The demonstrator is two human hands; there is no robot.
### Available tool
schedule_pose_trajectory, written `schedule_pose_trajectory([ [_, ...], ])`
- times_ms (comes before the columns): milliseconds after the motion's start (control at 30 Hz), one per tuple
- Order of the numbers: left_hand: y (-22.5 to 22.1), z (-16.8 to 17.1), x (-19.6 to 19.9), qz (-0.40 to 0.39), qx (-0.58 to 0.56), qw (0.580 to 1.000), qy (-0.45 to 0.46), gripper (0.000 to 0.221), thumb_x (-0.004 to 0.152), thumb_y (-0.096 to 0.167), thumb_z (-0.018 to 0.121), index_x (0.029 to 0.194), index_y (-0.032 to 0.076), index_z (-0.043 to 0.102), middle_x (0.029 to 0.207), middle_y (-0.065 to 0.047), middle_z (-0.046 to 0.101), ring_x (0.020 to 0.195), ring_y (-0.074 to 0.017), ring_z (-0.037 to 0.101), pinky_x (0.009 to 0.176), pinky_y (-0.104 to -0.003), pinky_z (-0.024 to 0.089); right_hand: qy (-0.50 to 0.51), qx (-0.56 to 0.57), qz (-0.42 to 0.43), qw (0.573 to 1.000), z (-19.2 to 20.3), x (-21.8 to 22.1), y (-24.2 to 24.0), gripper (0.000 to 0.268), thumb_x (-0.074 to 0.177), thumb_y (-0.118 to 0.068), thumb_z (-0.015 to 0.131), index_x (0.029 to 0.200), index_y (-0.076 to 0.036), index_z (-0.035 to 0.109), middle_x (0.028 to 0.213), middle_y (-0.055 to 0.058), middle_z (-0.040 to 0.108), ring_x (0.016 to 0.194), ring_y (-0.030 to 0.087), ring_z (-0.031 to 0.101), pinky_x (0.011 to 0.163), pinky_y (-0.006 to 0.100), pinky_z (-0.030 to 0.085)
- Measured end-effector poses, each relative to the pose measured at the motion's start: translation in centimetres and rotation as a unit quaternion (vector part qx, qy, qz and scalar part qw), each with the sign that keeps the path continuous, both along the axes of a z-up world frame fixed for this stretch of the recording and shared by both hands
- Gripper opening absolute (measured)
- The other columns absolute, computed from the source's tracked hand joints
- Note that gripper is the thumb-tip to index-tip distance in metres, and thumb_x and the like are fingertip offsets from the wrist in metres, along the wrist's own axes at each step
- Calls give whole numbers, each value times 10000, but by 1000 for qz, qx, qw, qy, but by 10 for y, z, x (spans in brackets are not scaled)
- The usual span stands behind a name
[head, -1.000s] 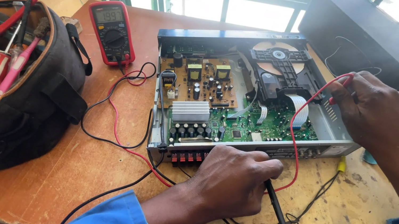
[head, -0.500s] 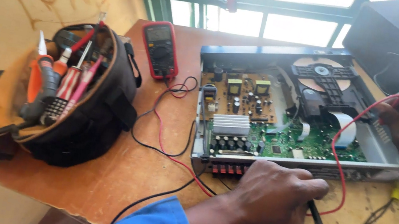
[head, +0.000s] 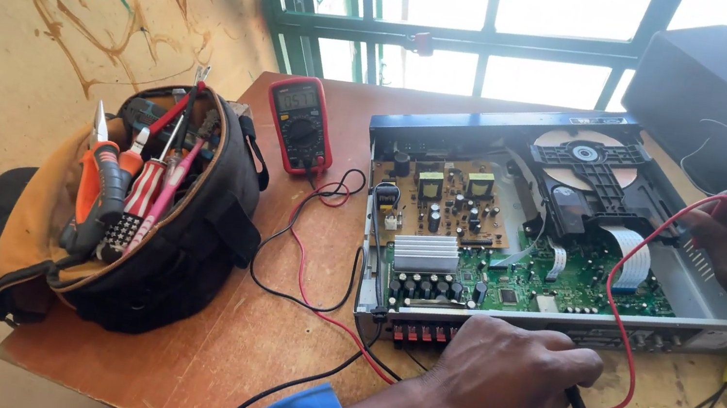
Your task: Using a multimeter to test components on a circuit board inside an open electronic device for diagnostic purposes.
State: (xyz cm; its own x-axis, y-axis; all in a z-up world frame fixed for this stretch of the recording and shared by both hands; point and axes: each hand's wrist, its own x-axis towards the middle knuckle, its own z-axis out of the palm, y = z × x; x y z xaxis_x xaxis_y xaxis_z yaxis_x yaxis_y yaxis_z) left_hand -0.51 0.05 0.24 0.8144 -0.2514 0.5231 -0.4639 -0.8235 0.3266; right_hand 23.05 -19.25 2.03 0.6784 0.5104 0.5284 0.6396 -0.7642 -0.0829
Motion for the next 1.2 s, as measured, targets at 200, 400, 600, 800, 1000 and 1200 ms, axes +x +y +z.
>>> schedule_pose_trajectory([
  [200, 1, -1, 0, 6, 8, 1000, -7, 140, 740, 132, 571, 877, 129, 602, 730, -28, 626, 628, -384, 618, 362, -504, 329, -5, 10, 2, 1000, 4, -5, 0, 374, 1158, -416, 523, 1034, -161, 767, 866, 9, 763, 863, 245, 710, 808, 368, 488],
  [400, -1, 1, 2, -4, 4, 1000, -11, 140, 721, 107, 559, 854, 130, 594, 705, -26, 611, 569, -387, 601, 362, -503, 345, -37, -106, -92, 989, 12, -10, -5, 425, 1126, -551, 382, 1136, -293, 720, 1001, -23, 793, 987, 275, 770, 731, 442, 573],
  [600, -1, 1, 4, -12, -9, 1000, -24, 160, 746, 83, 561, 874, 140, 637, 715, -15, 651, 535, -343, 610, 349, -467, 332, -17, -75, -72, 994, 12, -9, -6, 382, 1116, -511, 432, 1069, -271, 724, 979, 19, 787, 950, 340, 749, 715, 476, 542],
  [800, -1, 0, 4, -10, -9, 1000, -21, 177, 747, 95, 553, 886, 140, 653, 736, -12, 659, 565, -357, 616, 365, -483, 346, -31, -66, -62, 995, 6, -2, -9, 398, 1113, -509, 423, 1115, -285, 753, 965, 14, 785, 936, 329, 752, 713, 467, 546],
  [1000, -1, 0, 4, -14, -19, 1000, -18, 216, 726, 71, 557, 895, 143, 671, 716, -10, 650, 514, -331, 583, 346, -456, 325, 1, -58, -62, 996, 11, -6, -9, 407, 1111, -506, 424, 1105, -251, 741, 898, 72, 780, 872, 363, 744, 664, 488, 532],
  [1200, 0, -1, 5, -7, -7, 1000, -20, 224, 706, 87, 575, 899, 148, 672, 739, 2, 657, 549, -348, 612, 355, -475, 352, 3, -36, -58, 998, 12, -8, -7, 364, 1108, -461, 453, 1098, -256, 755, 906, 72, 779, 881, 384, 732, 673, 500, 522],
])
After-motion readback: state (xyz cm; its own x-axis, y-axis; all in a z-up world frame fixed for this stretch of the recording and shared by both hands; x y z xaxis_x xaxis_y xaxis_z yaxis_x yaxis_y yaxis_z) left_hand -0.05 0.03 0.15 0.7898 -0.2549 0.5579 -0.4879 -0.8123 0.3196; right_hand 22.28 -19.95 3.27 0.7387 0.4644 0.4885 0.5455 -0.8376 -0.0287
